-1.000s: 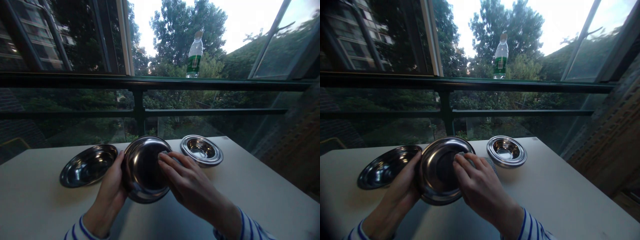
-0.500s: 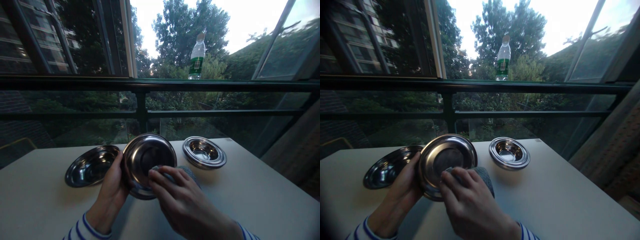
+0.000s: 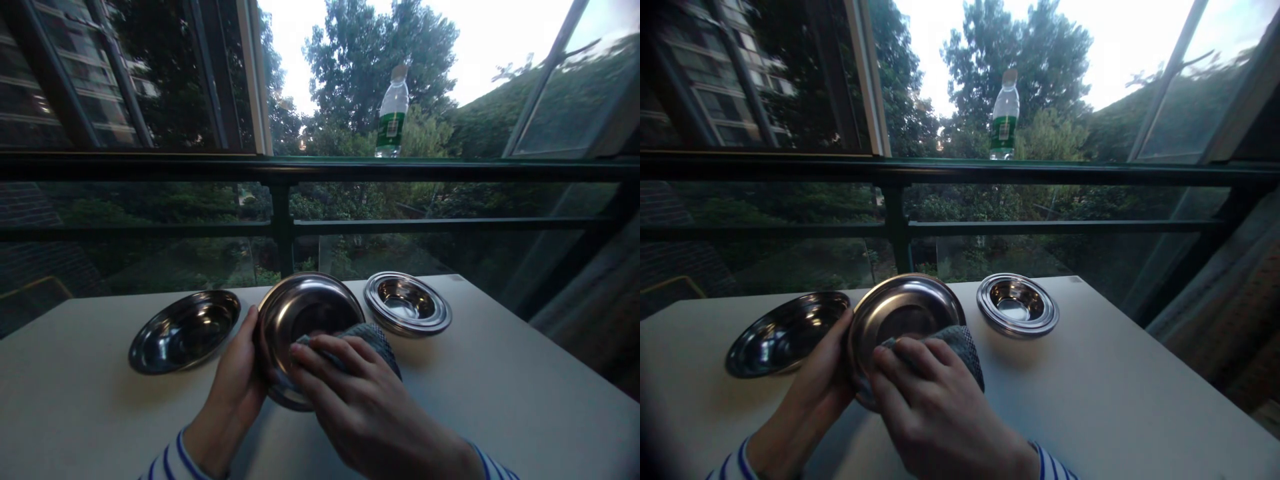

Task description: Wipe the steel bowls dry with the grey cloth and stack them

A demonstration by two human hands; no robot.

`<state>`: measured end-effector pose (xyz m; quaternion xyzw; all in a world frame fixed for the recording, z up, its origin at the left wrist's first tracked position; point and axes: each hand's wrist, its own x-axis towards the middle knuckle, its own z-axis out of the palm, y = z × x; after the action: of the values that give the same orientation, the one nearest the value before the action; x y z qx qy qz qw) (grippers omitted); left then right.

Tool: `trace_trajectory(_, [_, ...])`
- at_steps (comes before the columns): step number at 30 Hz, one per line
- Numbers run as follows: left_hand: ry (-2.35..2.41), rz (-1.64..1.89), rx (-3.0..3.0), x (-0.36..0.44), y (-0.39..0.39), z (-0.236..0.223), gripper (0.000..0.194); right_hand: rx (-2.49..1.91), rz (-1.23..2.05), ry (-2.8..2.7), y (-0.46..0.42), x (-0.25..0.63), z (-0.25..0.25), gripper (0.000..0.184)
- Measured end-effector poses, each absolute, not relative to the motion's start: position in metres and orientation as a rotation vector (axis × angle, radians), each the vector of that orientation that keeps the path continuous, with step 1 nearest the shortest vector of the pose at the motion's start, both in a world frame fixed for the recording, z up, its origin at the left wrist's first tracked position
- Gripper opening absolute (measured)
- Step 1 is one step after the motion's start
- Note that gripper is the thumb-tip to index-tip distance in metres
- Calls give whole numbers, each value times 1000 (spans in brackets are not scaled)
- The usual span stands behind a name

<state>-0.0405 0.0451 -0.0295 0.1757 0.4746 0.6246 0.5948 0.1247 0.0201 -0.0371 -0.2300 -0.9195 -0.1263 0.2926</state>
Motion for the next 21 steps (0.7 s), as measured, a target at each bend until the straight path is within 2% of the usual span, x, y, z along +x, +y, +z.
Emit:
trace_trajectory(7, [1153, 1420, 409, -36, 45, -33, 32, -875, -391, -2327, 35, 135, -38, 35])
trace_trajectory(13, [1095, 1436, 454, -39, 44, -35, 26, -673, -323, -2445, 29, 130, -37, 36])
trace_trajectory(18, [1122, 1496, 416, -40, 44, -29, 29, -872, -348, -2311, 38, 135, -39, 37])
trace_trajectory(21, [1123, 1506, 395, -42, 46, -28, 29, -792, -349, -2368, 32, 126, -45, 39])
